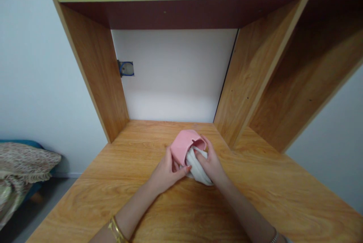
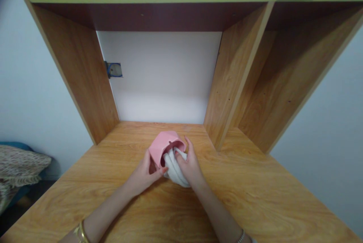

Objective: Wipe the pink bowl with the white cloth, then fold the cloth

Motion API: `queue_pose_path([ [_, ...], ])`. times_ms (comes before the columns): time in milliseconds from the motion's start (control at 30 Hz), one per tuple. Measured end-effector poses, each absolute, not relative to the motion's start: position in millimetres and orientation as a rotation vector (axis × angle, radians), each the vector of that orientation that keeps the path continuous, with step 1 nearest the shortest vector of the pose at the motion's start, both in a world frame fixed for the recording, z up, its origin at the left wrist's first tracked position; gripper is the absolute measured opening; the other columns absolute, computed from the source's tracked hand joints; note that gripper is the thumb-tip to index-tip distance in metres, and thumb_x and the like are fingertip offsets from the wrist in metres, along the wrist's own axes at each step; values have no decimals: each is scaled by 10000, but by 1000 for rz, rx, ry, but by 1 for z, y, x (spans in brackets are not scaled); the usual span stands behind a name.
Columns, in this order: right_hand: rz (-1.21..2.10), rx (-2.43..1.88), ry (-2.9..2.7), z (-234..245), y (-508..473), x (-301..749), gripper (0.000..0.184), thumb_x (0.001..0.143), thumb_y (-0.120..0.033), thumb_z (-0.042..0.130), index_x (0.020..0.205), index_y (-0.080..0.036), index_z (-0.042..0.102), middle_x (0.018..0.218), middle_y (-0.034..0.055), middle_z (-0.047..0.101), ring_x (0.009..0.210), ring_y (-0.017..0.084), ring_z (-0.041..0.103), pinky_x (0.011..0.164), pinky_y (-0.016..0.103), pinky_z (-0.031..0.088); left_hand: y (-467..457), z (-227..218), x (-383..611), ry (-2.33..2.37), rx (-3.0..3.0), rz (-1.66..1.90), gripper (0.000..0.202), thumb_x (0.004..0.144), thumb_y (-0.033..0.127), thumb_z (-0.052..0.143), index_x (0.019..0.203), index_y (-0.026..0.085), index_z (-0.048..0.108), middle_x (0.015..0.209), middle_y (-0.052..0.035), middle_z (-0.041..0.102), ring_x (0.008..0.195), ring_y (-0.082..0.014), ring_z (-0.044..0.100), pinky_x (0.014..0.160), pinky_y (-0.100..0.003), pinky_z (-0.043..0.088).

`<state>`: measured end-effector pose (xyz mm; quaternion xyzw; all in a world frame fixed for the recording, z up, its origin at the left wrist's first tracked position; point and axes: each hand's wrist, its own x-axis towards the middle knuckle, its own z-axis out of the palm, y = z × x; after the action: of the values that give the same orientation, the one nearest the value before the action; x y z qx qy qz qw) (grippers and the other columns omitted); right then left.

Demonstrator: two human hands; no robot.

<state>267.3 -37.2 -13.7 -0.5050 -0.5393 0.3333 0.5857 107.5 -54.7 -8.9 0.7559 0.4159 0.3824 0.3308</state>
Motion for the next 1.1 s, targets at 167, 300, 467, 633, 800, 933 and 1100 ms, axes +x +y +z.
queue_pose_path([
  [167,792,-1260,-1292,-14,-37,266,661,645,-224,547,1249,-154,287,837,40,640,676,168,616,631,282,492,-55,-8,107,1240,1989,1050,419,715,442,543,965,170,345,722,-2,575,671,-153,562,608,-265,437],
  [300,720,-1344,-1351,-13,-38,270,711,646,-242,566,1280,-134,263,613,-21,613,530,158,587,510,256,463,-53,-10,105,1311,2057,1008,404,698,444,544,936,167,372,663,10,565,581,-145,547,545,-254,427],
  [467,628,-1450,-1414,-13,-37,278,721,651,-251,566,1296,-142,265,423,-99,475,371,125,483,388,211,365,-52,-10,103,1310,2128,998,554,670,448,572,1097,154,376,878,-67,599,760,-205,579,648,-301,454],
  [633,617,-1439,-1474,-15,-37,279,695,647,-230,546,1287,-147,287,445,-99,466,380,116,462,397,211,362,-53,-6,103,1379,2145,998,556,672,477,555,1104,157,415,922,-87,611,818,-238,582,706,-336,454],
  [800,698,-1361,-1529,-19,-38,274,652,649,-202,538,1266,-178,326,616,-42,591,509,133,541,516,238,434,-54,-3,100,1431,2230,998,624,653,521,544,1135,144,422,931,-99,623,818,-260,590,723,-352,452],
  [933,724,-1265,-1538,-23,-37,274,580,682,-187,500,1243,-190,356,976,42,613,793,169,588,742,305,448,-54,-5,98,1394,2229,1040,645,655,533,534,1149,133,429,939,-98,623,824,-253,591,722,-338,455],
  [1100,766,-1242,-1442,-24,-36,274,593,702,-213,495,1268,-197,321,1042,48,591,849,181,584,792,334,443,-50,-5,95,1293,2154,1119,642,686,515,542,1186,137,404,982,-97,610,839,-228,583,723,-309,457],
])
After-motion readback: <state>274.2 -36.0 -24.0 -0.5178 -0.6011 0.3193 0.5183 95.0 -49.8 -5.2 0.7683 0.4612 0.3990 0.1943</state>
